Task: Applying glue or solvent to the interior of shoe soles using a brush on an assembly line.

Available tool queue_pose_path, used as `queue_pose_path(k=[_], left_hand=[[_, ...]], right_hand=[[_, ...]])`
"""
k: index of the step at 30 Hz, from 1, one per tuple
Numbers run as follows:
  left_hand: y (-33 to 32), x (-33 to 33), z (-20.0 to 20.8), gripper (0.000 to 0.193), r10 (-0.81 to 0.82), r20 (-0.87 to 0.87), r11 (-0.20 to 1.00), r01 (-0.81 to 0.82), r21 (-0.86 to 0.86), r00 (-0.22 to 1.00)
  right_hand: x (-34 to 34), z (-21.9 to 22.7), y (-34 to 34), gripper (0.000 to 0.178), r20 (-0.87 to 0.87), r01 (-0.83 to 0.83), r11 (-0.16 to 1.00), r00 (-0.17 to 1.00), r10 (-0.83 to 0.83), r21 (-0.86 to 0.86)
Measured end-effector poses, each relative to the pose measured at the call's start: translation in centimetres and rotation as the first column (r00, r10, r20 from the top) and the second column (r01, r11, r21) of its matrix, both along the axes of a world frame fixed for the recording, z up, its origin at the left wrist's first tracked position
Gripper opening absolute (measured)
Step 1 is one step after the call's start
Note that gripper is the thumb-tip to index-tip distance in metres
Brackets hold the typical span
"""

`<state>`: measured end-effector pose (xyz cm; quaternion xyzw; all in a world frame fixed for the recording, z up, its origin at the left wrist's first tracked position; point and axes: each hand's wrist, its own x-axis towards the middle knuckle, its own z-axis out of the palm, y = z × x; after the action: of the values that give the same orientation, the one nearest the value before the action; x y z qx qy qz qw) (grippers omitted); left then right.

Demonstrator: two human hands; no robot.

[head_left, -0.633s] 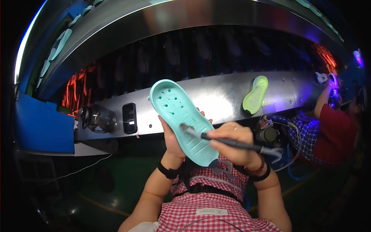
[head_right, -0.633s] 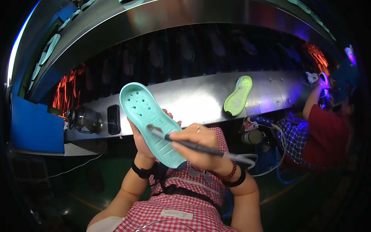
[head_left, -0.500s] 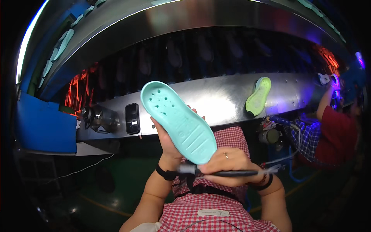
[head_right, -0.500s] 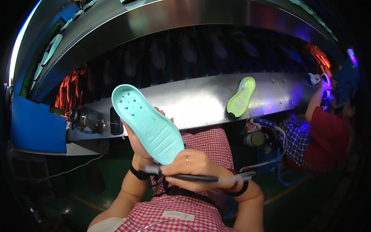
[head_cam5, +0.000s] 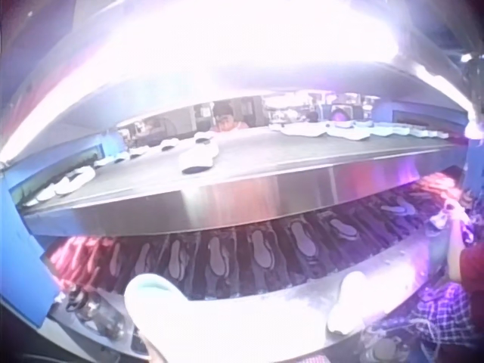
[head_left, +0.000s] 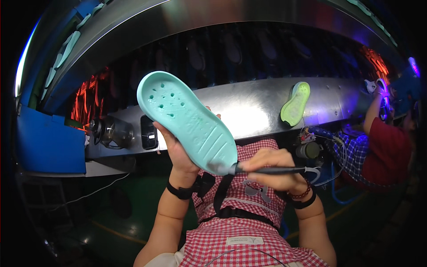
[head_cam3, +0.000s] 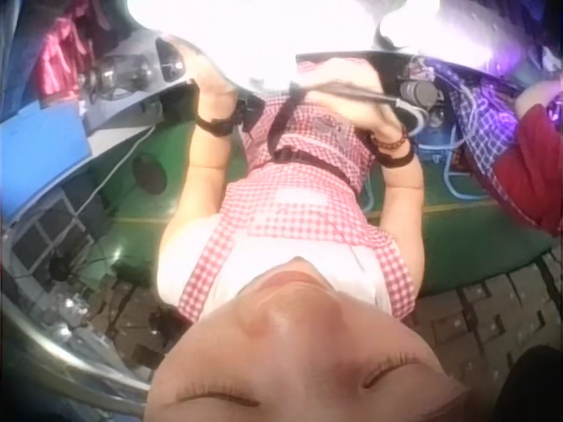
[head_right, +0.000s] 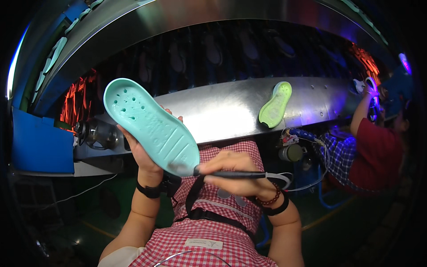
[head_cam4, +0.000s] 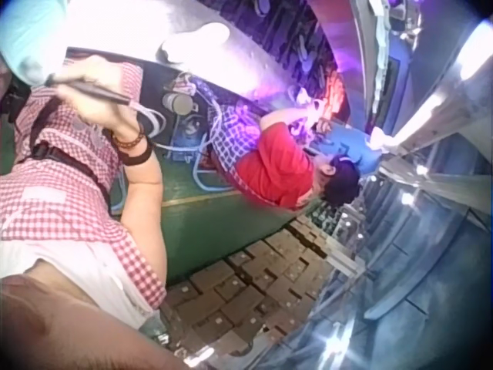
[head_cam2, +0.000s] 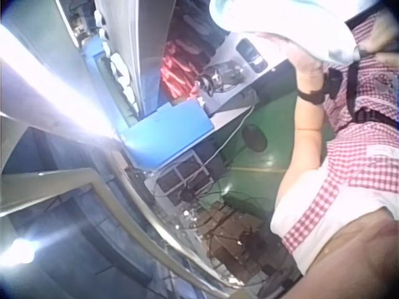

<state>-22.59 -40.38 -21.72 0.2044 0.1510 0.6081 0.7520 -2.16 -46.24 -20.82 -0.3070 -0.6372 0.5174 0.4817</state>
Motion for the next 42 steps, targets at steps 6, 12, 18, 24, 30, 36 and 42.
queue_pose_path(k=[6,12,18,24,30,36,42], left_hand=[[-0.1,-0.5,1.4,0.071,-0.094,0.011,0.986,0.091,0.139,0.996],[-3.5,2.2,1.7,0.068,-0.051,0.17,0.997,0.061,-0.055,0.984],[-2.7,1.2,-0.6,0.069,-0.084,0.044,0.995,0.086,-0.055,0.996],[-2.3,1.4,-0.5,0.069,-0.07,0.157,0.995,0.079,-0.056,0.985],[-1.9,0.1,-1.3,0.069,-0.053,-0.1,0.99,0.039,-0.139,0.994],[-1.3,-0.4,-1.1,0.056,-0.034,-0.028,0.989,0.029,-0.144,0.999],[-1.0,-1.0,-0.8,0.048,-0.345,0.122,0.894,0.365,-0.26,0.931]], right_hand=[[-0.6,-2.5,0.9,0.019,-0.453,-0.198,0.948,0.889,0.067,-0.247],[-3.6,-2.0,-0.7,0.017,-0.687,-0.224,0.851,0.699,-0.199,-0.475],[-2.8,-0.7,-1.4,0.018,-0.341,0.0,0.975,0.937,-0.077,-0.221],[-2.7,-0.5,0.3,0.023,-0.187,-0.11,0.993,0.976,0.114,0.034],[-1.2,1.3,1.8,0.02,0.036,-0.022,0.993,0.999,0.018,0.118],[-1.7,1.0,0.9,0.017,0.048,-0.083,0.978,0.996,0.075,0.193],[-0.5,2.6,1.0,0.017,0.049,-0.158,0.961,0.987,0.15,0.227]])
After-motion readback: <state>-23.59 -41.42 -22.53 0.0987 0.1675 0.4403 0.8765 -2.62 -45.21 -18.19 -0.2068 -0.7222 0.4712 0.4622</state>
